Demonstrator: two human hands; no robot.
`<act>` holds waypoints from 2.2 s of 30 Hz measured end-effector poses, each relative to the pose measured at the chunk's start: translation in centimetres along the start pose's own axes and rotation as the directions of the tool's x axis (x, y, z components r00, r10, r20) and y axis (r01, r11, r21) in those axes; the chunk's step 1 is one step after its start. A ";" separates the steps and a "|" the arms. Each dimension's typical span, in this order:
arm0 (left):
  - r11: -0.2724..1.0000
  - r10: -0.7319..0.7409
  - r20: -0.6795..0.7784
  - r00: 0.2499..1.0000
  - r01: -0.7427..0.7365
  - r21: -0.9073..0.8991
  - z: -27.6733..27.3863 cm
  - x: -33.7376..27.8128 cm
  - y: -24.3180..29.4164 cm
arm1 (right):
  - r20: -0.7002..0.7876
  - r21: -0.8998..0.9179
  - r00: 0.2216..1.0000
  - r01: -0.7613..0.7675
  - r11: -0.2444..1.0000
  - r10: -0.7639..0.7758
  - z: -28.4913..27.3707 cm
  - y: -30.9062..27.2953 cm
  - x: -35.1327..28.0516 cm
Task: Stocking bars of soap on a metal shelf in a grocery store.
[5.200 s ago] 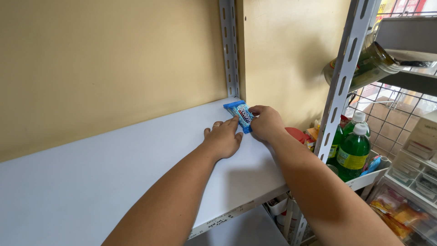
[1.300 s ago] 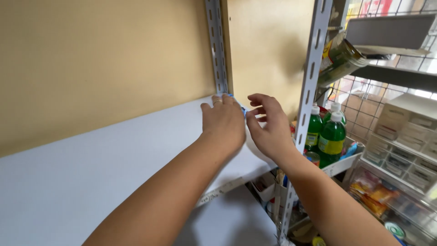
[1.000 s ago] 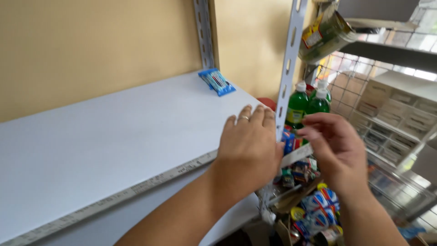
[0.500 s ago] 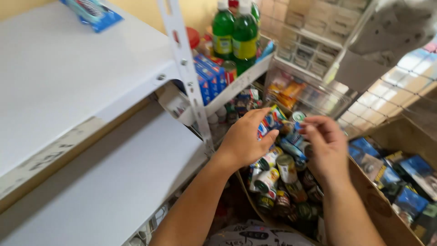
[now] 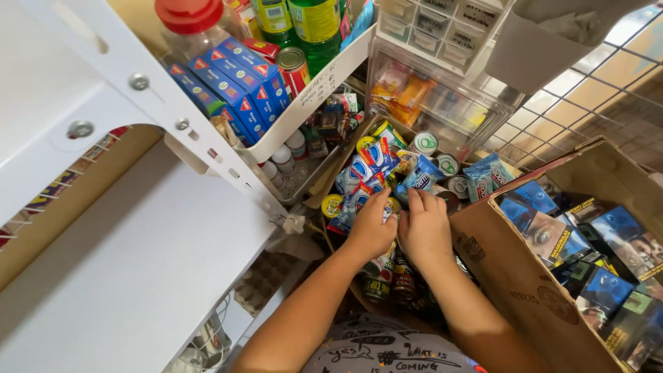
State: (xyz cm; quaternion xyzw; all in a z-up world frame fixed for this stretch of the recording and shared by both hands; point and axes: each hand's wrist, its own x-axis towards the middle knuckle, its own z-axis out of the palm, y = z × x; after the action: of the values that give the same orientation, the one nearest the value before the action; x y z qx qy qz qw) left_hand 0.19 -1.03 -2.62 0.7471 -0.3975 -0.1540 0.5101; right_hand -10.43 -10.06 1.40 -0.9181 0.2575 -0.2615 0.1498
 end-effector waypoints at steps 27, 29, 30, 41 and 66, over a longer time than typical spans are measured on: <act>0.612 -0.296 -0.068 0.953 0.135 -0.779 -5.4 -4.8 2.4 | 0.384 0.906 0.904 -0.408 0.111 0.189 2.7 -1.3 -2.4; 0.610 -0.282 -0.078 0.956 0.117 -0.784 -5.7 -5.4 2.7 | 0.405 0.906 0.898 -0.420 0.057 0.173 2.9 -1.4 -2.8; 0.610 -0.266 -0.084 0.960 0.101 -0.786 -5.9 -5.8 2.7 | 0.423 0.903 0.892 -0.429 0.001 0.160 3.1 -1.5 -2.9; 0.626 -0.343 -0.140 0.929 0.115 -0.771 -6.9 -7.1 3.1 | 0.400 0.914 0.913 -0.404 0.037 0.083 1.0 -4.5 -2.1; 0.169 -0.548 -0.125 0.827 -0.037 -0.985 -8.1 -5.4 3.4 | 0.454 0.891 0.887 -0.450 -0.059 0.083 1.7 -1.0 -1.9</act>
State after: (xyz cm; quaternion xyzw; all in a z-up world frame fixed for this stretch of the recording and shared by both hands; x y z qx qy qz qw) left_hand 0.45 7.62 2.92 0.3331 0.0581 -0.2721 0.9009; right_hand -10.49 -7.91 -0.39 -0.4966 0.1523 -0.2063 0.8292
